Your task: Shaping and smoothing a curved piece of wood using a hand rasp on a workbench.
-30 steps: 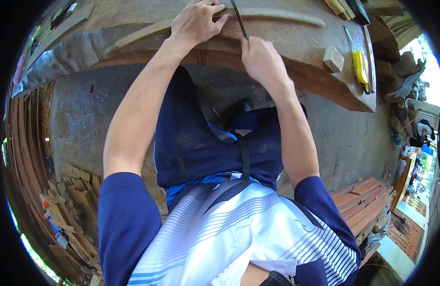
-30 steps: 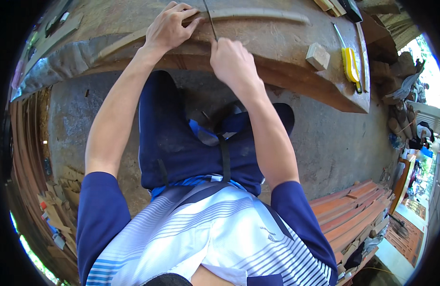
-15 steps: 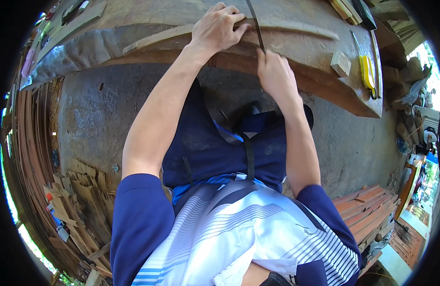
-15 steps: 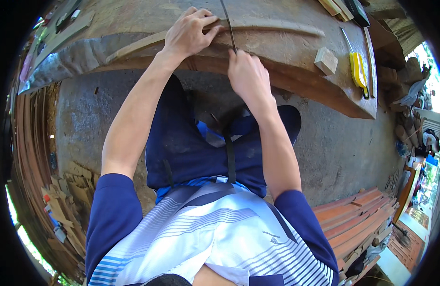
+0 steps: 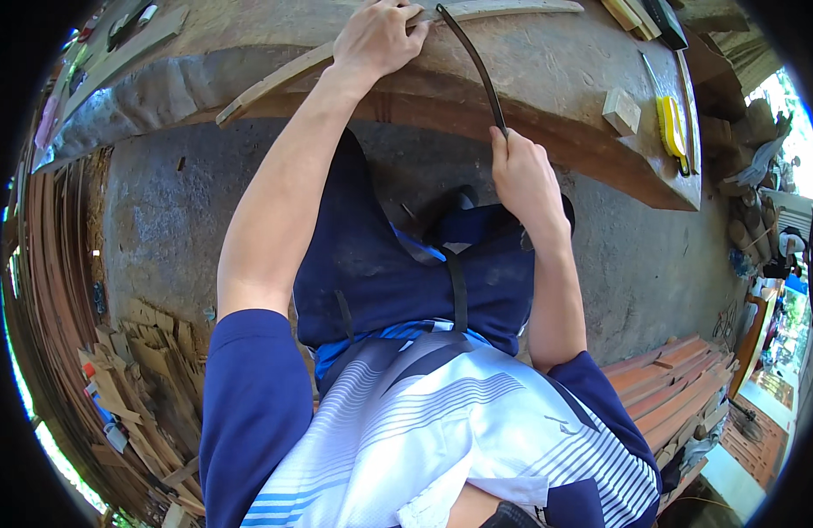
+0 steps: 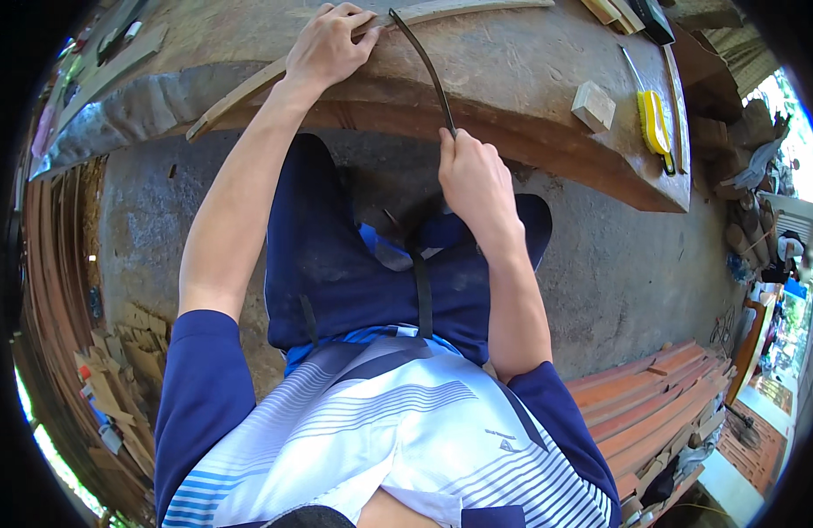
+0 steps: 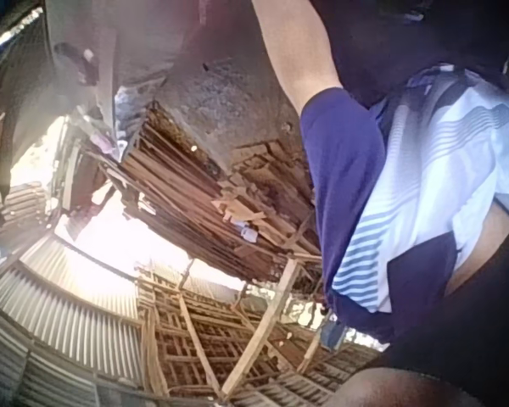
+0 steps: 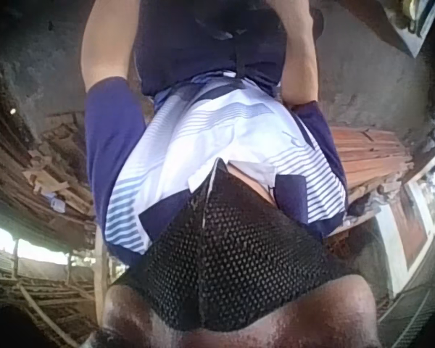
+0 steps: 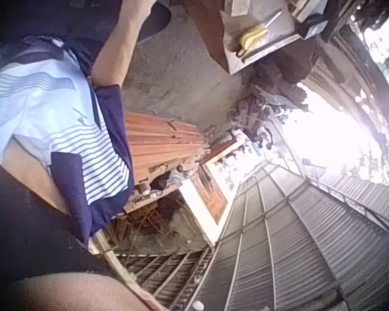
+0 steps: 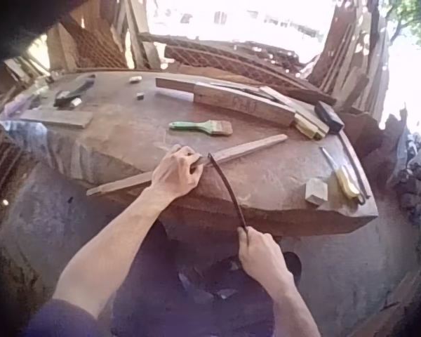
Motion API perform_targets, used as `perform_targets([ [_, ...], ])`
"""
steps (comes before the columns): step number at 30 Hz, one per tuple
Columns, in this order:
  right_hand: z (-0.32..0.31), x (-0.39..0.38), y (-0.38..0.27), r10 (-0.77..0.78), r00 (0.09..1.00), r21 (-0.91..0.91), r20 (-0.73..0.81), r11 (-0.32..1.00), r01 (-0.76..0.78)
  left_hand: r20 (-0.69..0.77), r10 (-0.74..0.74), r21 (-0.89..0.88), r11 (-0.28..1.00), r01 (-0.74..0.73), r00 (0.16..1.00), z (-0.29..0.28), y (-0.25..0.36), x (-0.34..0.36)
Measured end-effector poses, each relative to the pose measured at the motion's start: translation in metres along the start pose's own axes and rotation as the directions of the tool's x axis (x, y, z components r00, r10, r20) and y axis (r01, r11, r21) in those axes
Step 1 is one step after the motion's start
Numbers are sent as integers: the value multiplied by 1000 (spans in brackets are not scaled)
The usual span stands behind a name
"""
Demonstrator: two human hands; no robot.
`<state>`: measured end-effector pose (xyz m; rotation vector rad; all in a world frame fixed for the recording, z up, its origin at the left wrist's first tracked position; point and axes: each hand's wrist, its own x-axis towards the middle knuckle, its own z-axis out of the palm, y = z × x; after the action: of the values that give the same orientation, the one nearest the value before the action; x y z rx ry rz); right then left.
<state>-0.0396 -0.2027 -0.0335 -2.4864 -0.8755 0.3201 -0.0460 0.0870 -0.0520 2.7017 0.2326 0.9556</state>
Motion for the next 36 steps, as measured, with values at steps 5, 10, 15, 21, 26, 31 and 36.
perform_targets([
  [5, -9, -11, 8, -15, 997, -96, 77, 995, 22, 101, -55, 63, 997, 49, 993, 5, -1, -10],
  [10, 18, 44, -11, -157, 986, -107, -49, 983, 151, 71, 27, 80, 996, -32, 997, 8, 3, -10],
  [15, 26, 19, -8, -67, 996, -43, -61, 997, 65, 67, -22, 58, 998, 18, 997, -3, 6, -10],
  [21, 10, -17, -6, 24, 999, 3, 31, 1000, -24, 93, -4, 54, 999, -1, 996, 0, 4, -12],
  [26, 20, 51, -20, -74, 995, -25, -67, 997, 73, 113, 23, -9, 1000, -23, 993, -1, 13, -17],
  [31, 30, 1, -15, -57, 997, -43, -53, 998, 55, 16, -42, 117, 992, 40, 999, -1, 0, -25],
  [36, 6, -28, -2, 35, 999, -41, -17, 999, -36, 74, 3, 42, 999, -7, 997, 3, 3, -16],
])
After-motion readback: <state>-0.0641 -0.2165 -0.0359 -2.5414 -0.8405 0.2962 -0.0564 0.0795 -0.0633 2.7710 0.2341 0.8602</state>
